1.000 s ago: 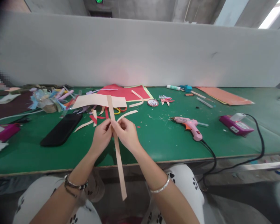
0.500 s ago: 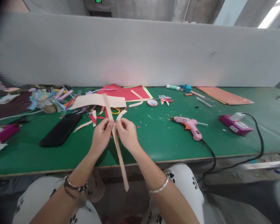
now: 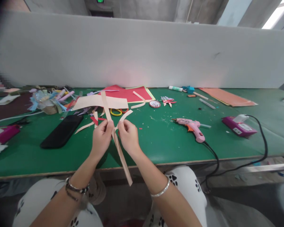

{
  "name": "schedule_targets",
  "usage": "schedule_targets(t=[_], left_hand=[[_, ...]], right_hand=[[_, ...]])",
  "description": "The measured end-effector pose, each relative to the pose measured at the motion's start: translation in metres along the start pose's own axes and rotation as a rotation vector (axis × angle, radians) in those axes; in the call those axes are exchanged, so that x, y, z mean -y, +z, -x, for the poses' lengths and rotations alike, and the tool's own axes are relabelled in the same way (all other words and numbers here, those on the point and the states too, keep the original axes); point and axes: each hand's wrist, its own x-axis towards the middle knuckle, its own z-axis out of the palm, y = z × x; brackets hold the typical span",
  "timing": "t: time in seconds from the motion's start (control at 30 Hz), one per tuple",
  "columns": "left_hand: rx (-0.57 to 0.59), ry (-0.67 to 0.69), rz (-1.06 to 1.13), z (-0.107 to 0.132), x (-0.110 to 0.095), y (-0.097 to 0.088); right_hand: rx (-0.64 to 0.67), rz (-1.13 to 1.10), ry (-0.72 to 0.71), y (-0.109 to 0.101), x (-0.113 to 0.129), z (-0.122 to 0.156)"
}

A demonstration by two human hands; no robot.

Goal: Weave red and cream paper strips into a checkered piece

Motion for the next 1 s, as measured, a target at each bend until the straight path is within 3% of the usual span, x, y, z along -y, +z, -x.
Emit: schedule_targets(t=[0.27, 0.4, 0.7, 0.87, 1.0], left_hand=[[0.168, 0.053, -0.012, 0.0005, 0.0004, 0.0006], [0.13, 0.072, -0.042, 0.0004, 0.0007, 0.0003], [-0.025, 0.008, -0.021, 0.0008, 0.0002, 0.0003], [-0.002, -0.077, 0.089, -0.0018, 0.001, -0.0036], [0.114, -0.078, 0.129, -0.0038, 0.003, -0.0046]], right_hand=[[-0.033, -0.039, 0.015, -0.0038, 0.0013, -0.0015], [0.058, 0.024, 0.008, -0.0034, 0.0006, -0.0016], [0.08, 0.219, -0.054, -0.0038, 0.0042, 0.0016], [0.094, 0.206, -0.04, -0.0055, -0.0005, -0.0011], [0.098, 0.093, -0.015, -0.0059, 0.0013, -0.002]])
